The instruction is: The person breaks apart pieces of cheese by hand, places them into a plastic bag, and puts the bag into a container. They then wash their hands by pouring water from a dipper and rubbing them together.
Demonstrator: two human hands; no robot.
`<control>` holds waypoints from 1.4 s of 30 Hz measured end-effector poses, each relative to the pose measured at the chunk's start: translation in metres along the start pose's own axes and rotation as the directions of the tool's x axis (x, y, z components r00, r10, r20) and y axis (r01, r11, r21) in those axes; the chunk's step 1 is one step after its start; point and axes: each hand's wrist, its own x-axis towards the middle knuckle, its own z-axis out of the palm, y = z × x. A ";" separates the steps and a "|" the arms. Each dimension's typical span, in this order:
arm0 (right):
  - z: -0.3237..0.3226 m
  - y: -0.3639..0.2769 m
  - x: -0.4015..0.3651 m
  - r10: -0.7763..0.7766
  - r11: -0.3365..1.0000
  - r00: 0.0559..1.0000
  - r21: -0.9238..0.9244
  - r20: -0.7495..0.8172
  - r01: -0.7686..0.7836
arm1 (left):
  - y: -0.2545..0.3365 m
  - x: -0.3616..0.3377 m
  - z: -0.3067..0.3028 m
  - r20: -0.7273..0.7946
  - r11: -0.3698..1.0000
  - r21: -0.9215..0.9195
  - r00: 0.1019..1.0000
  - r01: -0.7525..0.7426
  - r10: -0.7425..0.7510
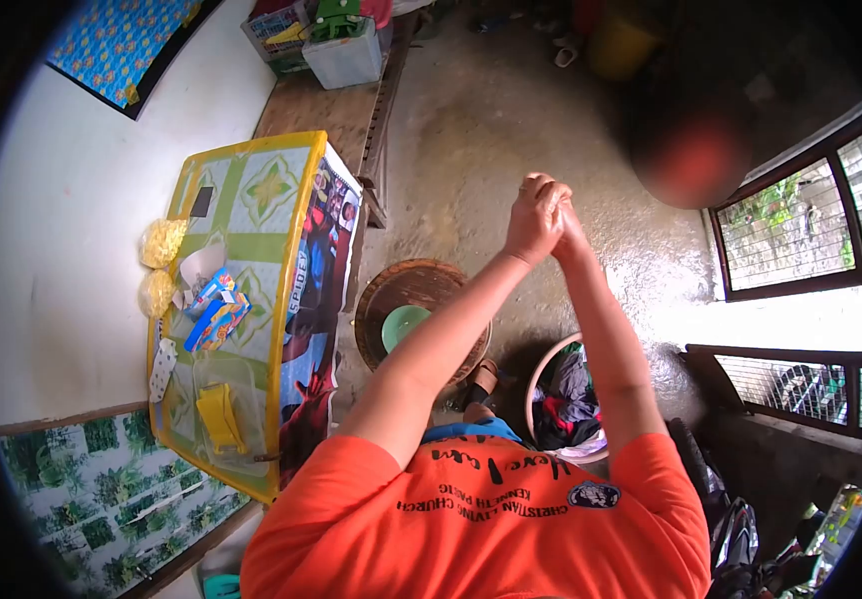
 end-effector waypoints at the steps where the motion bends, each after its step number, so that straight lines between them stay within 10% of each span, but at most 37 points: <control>1: -0.003 0.005 -0.001 -0.047 0.992 0.997 0.112 -0.058 0.054 | 0.000 -0.009 0.010 0.102 0.995 0.097 0.995 -0.006 -0.004; 3: 0.015 0.011 -0.008 -0.094 0.937 0.964 0.305 -0.250 0.171 | 0.002 -0.029 0.032 0.131 0.985 0.082 0.978 0.151 -0.161; 5: 0.011 0.031 0.006 -0.284 0.944 0.869 0.042 -0.405 0.328 | -0.045 -0.030 0.051 0.200 0.891 -0.103 0.887 0.443 -0.417; 9: 0.118 0.003 -0.031 -0.159 0.928 0.867 -0.372 -0.472 -0.032 | -0.063 0.004 0.029 0.213 0.557 -0.174 0.583 0.812 -0.784; 15: 0.080 0.009 0.001 -0.418 0.718 0.832 -0.694 -0.363 0.058 | -0.075 -0.020 0.039 0.278 0.535 -0.492 0.706 0.687 -0.651; 16: 0.066 0.016 0.018 -0.326 0.866 0.844 -0.493 -0.425 0.086 | -0.072 -0.021 0.035 0.398 0.355 -0.616 0.667 0.703 -0.630; 19: 0.071 -0.028 0.021 -0.146 0.966 0.847 0.112 -0.511 0.234 | -0.008 -0.009 0.008 0.494 0.391 -0.355 0.526 0.849 -0.692; 23: 0.053 -0.020 0.016 0.096 0.450 0.905 0.829 -0.415 0.332 | -0.009 -0.006 0.010 0.505 0.031 -0.746 0.596 0.665 -0.625; 26: 0.050 0.012 0.006 -0.280 0.242 0.960 0.969 0.026 0.044 | -0.017 0.004 -0.002 0.546 -0.051 -0.770 0.614 0.637 -0.570; 30: 0.103 -0.010 -0.025 -0.004 0.873 0.943 0.459 -0.334 0.166 | -0.035 0.014 -0.014 0.623 -0.051 -0.700 0.573 0.713 -0.533; 31: 0.116 -0.017 -0.031 0.105 0.980 0.892 0.198 -0.439 -0.017 | -0.030 0.026 -0.029 0.679 -0.106 -0.528 0.344 0.843 -0.649; 32: 0.112 -0.013 -0.033 -0.058 0.913 0.937 -0.398 -0.344 -0.089 | -0.037 0.026 -0.031 0.652 -0.113 -0.529 0.318 0.841 -0.689; 33: 0.108 -0.010 -0.034 -0.131 0.516 0.977 -0.853 -0.170 -0.079 | -0.049 0.022 -0.031 0.623 -0.121 -0.531 0.290 0.839 -0.727; 36: 0.113 -0.003 -0.044 -0.256 -0.097 0.932 -0.966 0.256 0.239 | -0.082 0.008 -0.028 0.627 -0.328 -0.708 0.343 0.625 -0.700; 39: 0.100 -0.024 -0.030 -0.319 -0.349 0.827 -0.868 0.463 0.352 | -0.027 0.014 -0.028 0.690 -0.358 -0.698 0.451 0.620 -0.565; 42: 0.088 -0.046 -0.016 -0.161 -0.167 0.884 -0.895 0.440 0.415 | -0.029 0.012 -0.041 0.746 -0.092 -0.573 0.472 0.814 -0.470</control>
